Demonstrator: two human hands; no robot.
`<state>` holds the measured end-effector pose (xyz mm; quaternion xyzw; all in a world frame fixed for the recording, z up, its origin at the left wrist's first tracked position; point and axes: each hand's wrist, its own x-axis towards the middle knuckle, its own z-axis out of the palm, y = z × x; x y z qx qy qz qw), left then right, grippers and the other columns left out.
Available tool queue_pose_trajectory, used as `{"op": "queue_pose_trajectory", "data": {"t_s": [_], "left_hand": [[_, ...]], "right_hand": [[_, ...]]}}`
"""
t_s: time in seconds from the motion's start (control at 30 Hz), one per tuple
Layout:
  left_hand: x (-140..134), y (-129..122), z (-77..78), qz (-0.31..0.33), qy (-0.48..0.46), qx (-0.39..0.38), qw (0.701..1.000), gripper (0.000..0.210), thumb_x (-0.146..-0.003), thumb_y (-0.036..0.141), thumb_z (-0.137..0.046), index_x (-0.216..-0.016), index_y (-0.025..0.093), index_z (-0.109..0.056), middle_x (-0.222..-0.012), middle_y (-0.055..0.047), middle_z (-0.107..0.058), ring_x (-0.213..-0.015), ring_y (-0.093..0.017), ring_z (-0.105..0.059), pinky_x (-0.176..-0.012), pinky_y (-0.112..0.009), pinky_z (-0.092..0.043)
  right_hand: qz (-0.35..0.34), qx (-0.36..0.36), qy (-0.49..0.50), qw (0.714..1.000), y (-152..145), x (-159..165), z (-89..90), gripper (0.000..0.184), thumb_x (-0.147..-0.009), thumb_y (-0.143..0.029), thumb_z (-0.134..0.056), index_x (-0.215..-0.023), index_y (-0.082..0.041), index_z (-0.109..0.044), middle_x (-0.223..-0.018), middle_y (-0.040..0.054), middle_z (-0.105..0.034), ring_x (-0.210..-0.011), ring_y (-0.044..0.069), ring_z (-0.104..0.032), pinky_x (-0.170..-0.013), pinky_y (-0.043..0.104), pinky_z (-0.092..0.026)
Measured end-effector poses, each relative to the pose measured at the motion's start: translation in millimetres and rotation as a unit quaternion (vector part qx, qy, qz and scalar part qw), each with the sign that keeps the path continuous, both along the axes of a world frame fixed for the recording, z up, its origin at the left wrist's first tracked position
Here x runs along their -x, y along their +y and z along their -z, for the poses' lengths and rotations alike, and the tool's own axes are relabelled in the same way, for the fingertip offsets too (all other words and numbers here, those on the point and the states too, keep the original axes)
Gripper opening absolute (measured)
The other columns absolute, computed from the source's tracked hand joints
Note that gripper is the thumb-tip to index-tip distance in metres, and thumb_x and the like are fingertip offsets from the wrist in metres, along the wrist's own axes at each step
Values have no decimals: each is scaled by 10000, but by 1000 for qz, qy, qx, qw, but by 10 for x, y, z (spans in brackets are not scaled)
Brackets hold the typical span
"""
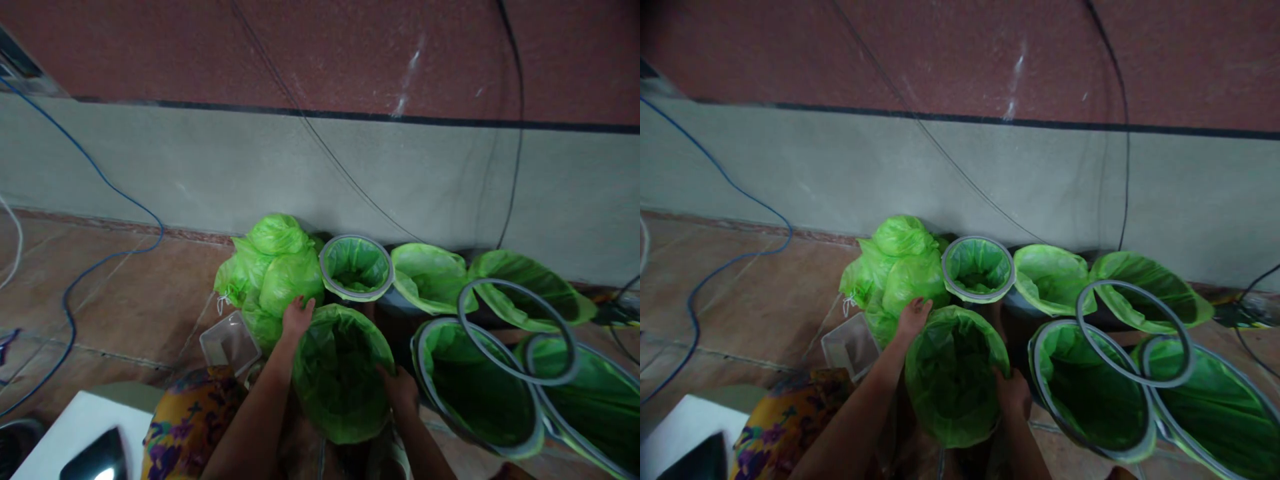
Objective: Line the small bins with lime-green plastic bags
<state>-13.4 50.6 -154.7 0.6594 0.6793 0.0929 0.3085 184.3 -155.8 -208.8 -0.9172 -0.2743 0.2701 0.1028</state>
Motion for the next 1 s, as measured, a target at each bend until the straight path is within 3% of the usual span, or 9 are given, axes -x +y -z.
{"op": "queue_pose_trajectory", "data": {"t_s": [0.1, 0.17, 0.23, 0.37, 0.53, 0.73, 0.87, 1.0], "left_hand": [[-64, 10, -9, 24, 7, -2, 1000, 380, -970, 355, -359, -1080, 154, -663, -1057, -105, -720, -969, -187, -673, -811, -265, -484], [-157, -15, -38, 43, 11, -21, 999, 365, -970, 341, -357, -1012, 183, -683, -1072, -91, -711, -994, -189, -657, -853, -274, -465], [-261, -54, -62, 94, 26, -55, 994, 336, -969, 316, -361, -1023, 208, -674, -1105, -72, -696, -1038, -178, -629, -903, -269, -437], [-402, -127, -37, 237, 85, -86, 964, 346, -980, 258, -308, -1046, 204, -643, -1064, -69, -690, -1017, -166, -615, -910, -265, -424], [-375, -210, 84, 301, 98, -50, 947, 334, -981, 338, -320, -1017, 198, -622, -1006, -68, -691, -968, -181, -634, -890, -286, -444], [-316, -226, 143, 317, 140, 1, 938, 266, -963, 297, -376, -1128, 170, -542, -1022, -103, -676, -976, -201, -654, -822, -297, -487], [-291, -182, 130, 311, 164, 22, 936, 238, -935, 290, -448, -1124, 176, -537, -1010, -108, -688, -993, -219, -657, -831, -317, -495], [-286, -161, 77, 291, 174, 19, 941, 264, -908, 250, -477, -1154, 180, -542, -1058, -111, -687, -1021, -228, -648, -866, -339, -491]], "right_hand": [[24, -92, -26, 995, 78, -32, -145, 604, -823, -497, -516, -1194, -27, -594, -1094, 233, -683, -1010, 320, -653, -801, 374, -492], [-8, -178, -53, 982, 334, -89, -298, 546, -872, -453, -440, -1217, -57, -591, -1165, 201, -665, -1058, 290, -630, -873, 357, -466], [-65, -219, -45, 972, 669, -145, -421, 465, -922, -409, -356, -1160, -129, -639, -1125, 137, -697, -984, 239, -653, -859, 321, -459], [-182, -167, -56, 967, 1203, -150, -432, 409, -957, -375, -340, -1012, -181, -696, -1002, 100, -735, -885, 205, -667, -766, 276, -448], [-284, -134, -34, 949, 1269, -58, -216, 377, -974, -371, -347, -1006, -216, -689, -983, 65, -740, -880, 184, -677, -754, 253, -449], [-386, -154, -21, 909, 1162, -115, -110, 317, -971, -298, -386, -1171, -168, -594, -1167, 88, -677, -1068, 183, -624, -909, 260, -432], [-400, -97, -49, 910, 1177, -116, -119, 278, -966, -286, -394, -1144, -171, -574, -1136, 92, -674, -1050, 195, -624, -876, 269, -434], [-365, -13, -71, 928, 1186, -77, -191, 235, -960, -285, -397, -1089, -174, -559, -1071, 95, -686, -986, 201, -648, -802, 266, -436]]}}
